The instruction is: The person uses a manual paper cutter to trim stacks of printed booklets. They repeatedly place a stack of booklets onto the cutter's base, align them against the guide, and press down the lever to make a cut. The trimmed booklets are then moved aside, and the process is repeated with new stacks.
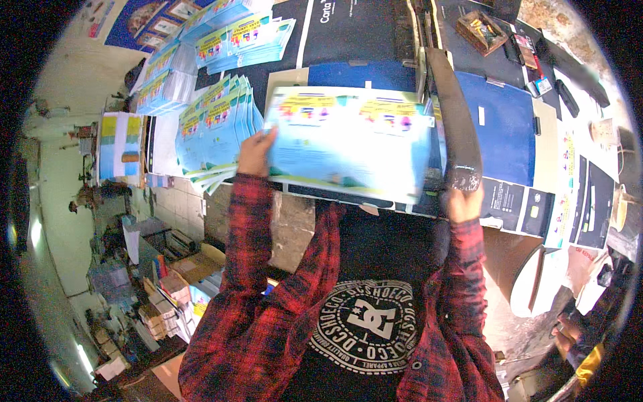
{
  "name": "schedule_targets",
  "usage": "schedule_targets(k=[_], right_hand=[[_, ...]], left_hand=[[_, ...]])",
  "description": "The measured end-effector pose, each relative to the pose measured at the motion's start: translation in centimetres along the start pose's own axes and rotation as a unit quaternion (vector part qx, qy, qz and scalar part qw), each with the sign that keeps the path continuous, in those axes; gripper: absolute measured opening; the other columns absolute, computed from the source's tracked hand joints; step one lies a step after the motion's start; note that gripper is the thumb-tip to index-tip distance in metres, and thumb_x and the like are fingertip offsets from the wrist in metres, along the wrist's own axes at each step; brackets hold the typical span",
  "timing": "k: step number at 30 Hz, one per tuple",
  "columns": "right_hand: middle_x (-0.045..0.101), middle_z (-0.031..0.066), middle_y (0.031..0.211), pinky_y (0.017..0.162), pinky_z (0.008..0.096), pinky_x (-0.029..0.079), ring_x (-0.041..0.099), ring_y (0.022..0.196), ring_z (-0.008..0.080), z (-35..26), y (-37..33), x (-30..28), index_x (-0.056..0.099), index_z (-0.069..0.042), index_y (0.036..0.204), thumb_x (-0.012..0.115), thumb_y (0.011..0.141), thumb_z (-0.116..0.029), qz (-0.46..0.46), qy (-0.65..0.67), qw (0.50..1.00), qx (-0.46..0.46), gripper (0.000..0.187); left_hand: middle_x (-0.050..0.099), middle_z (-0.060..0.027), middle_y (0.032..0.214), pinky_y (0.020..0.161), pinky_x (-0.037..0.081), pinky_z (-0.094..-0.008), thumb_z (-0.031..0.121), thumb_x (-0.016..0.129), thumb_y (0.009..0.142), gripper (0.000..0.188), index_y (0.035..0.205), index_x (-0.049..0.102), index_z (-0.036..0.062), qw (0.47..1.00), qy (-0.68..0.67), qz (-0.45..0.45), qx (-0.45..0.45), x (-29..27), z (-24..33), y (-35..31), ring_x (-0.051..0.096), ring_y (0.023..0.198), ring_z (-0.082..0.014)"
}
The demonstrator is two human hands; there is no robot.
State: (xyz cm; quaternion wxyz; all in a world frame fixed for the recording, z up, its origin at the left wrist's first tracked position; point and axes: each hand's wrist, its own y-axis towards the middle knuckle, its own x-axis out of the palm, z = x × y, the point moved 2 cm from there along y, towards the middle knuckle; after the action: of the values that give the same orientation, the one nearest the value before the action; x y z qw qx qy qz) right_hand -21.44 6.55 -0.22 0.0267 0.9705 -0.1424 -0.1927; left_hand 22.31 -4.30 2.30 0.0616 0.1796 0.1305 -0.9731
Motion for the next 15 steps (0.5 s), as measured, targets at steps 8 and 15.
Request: schedule_targets(k=[8,15], right_hand=[[0.065,0.0135,0.119,0.086,0.0349,0.050,0.061,0.106,0.0193,0.7,-2.8,-13.4,0.039,-0.007,0.145,0.064,0.093,-0.021,0.162,-0.084,0.979,0.092,0.059],[0.068,0.0179,0.106,0.089,0.0397,0.051,0.065,0.101,0.0324,7.3,0.7,-25.5,0.066,-0.003,0.112,0.078,0.077,-0.044,0.237,-0.358,0.900,0.070,0.055]], left_hand=[[0.061,-0.0191,0.127,0.104,0.043,-0.0439,0.008,0.052,0.086,0.044,0.130,0.058,0.0055,0.795,0.592,0.089,0.093,-35.1,-6.0,11.4,0.058,0.117,-0.0350],[0.061,-0.0178,0.128,0.103,0.041,-0.0451,0.038,0.053,0.095,0.048,0.129,0.059,0.0035,0.806,0.456,0.350,-0.141,-39.6,-2.5,13.6,0.057,0.118,-0.0340]])
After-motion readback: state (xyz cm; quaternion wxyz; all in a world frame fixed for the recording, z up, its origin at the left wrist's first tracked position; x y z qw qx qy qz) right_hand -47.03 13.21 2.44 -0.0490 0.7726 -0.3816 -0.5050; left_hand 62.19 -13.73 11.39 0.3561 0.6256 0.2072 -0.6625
